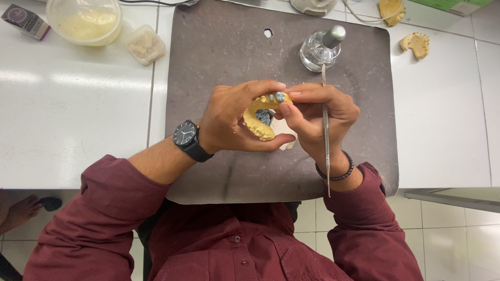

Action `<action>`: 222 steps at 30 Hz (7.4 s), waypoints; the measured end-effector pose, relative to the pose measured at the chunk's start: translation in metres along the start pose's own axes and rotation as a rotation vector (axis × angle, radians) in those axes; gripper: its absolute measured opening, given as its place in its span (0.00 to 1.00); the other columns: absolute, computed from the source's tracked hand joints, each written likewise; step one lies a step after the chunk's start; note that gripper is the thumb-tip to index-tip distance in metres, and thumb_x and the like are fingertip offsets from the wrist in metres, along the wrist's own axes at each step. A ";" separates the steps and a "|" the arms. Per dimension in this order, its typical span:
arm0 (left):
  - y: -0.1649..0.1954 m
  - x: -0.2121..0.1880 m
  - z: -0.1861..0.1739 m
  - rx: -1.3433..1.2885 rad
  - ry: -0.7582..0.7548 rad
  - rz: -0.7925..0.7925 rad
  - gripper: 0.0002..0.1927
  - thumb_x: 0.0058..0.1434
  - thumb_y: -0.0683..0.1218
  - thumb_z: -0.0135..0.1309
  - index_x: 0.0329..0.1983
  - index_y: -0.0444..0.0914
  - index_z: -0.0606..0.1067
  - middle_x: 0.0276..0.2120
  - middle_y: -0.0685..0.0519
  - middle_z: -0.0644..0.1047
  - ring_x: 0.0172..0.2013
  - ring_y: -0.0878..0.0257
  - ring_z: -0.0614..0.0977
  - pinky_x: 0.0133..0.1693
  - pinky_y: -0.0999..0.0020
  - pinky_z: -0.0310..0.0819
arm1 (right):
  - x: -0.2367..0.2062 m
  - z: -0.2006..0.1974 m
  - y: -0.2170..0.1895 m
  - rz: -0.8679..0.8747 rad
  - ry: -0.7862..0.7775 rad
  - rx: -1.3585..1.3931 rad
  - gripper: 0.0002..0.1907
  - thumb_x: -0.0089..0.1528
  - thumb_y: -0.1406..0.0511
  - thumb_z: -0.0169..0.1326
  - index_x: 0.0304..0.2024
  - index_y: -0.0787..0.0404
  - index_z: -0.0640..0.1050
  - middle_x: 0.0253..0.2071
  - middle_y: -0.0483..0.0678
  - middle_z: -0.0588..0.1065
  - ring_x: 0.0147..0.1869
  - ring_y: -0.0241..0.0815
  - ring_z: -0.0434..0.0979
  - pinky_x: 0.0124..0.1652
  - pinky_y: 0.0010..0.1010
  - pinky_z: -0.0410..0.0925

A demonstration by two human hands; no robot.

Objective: The person holds a yellow dental stone model with a wax pattern in one hand and uses a metal wax carver to sculpt and refine the wax on the teeth, rotating the model to reach different surfaces. They occasionally reposition the model and continue carving the wax around the tooth areas.

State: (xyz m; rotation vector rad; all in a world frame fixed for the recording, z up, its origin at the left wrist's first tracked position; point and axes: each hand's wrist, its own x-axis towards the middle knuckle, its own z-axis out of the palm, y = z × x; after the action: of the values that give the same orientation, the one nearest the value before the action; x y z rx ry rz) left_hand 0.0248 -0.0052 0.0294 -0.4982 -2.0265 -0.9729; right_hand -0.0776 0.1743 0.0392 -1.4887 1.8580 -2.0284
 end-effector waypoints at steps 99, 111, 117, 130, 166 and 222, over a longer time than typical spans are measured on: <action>0.008 -0.012 0.031 -0.070 0.117 -0.382 0.24 0.65 0.42 0.66 0.54 0.36 0.62 0.38 0.50 0.79 0.36 0.59 0.88 0.36 0.68 0.82 | 0.000 0.018 -0.011 -0.134 -0.051 -0.188 0.12 0.61 0.80 0.64 0.36 0.68 0.73 0.42 0.56 0.80 0.51 0.49 0.86 0.48 0.29 0.80; 0.007 -0.014 0.031 -0.058 0.115 -0.366 0.24 0.65 0.42 0.65 0.54 0.36 0.62 0.39 0.49 0.79 0.36 0.58 0.88 0.37 0.68 0.82 | -0.001 0.018 -0.012 -0.095 -0.066 -0.133 0.11 0.62 0.80 0.63 0.36 0.68 0.73 0.44 0.58 0.80 0.52 0.51 0.85 0.50 0.31 0.80; 0.006 -0.015 0.030 -0.071 0.090 -0.387 0.24 0.65 0.43 0.65 0.54 0.36 0.62 0.37 0.51 0.79 0.34 0.60 0.87 0.34 0.69 0.82 | 0.000 0.017 -0.011 -0.109 -0.061 -0.123 0.11 0.62 0.80 0.63 0.37 0.68 0.72 0.43 0.58 0.81 0.52 0.51 0.86 0.50 0.30 0.80; 0.007 -0.015 0.031 -0.058 0.101 -0.374 0.26 0.64 0.43 0.67 0.54 0.37 0.62 0.37 0.50 0.79 0.35 0.59 0.87 0.35 0.68 0.82 | -0.001 0.017 -0.013 -0.102 -0.077 -0.146 0.11 0.62 0.80 0.63 0.37 0.68 0.73 0.44 0.58 0.81 0.52 0.50 0.85 0.50 0.30 0.80; 0.006 -0.014 0.032 -0.046 0.102 -0.371 0.25 0.64 0.43 0.67 0.53 0.36 0.62 0.37 0.51 0.79 0.34 0.61 0.87 0.34 0.69 0.82 | 0.000 0.017 -0.013 -0.115 -0.083 -0.147 0.11 0.62 0.80 0.63 0.37 0.68 0.73 0.43 0.58 0.81 0.52 0.51 0.85 0.50 0.31 0.80; 0.002 0.007 -0.001 -0.296 0.095 -0.458 0.16 0.64 0.38 0.65 0.47 0.36 0.68 0.38 0.54 0.81 0.34 0.72 0.84 0.35 0.79 0.78 | 0.004 -0.001 0.001 0.126 0.238 0.264 0.15 0.73 0.60 0.50 0.43 0.68 0.75 0.40 0.54 0.74 0.37 0.43 0.80 0.33 0.30 0.78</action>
State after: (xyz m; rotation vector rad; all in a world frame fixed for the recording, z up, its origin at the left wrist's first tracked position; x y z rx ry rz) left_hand 0.0222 -0.0045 0.0363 -0.1311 -1.9573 -1.5564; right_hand -0.0808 0.1722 0.0413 -1.0805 1.6210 -2.3621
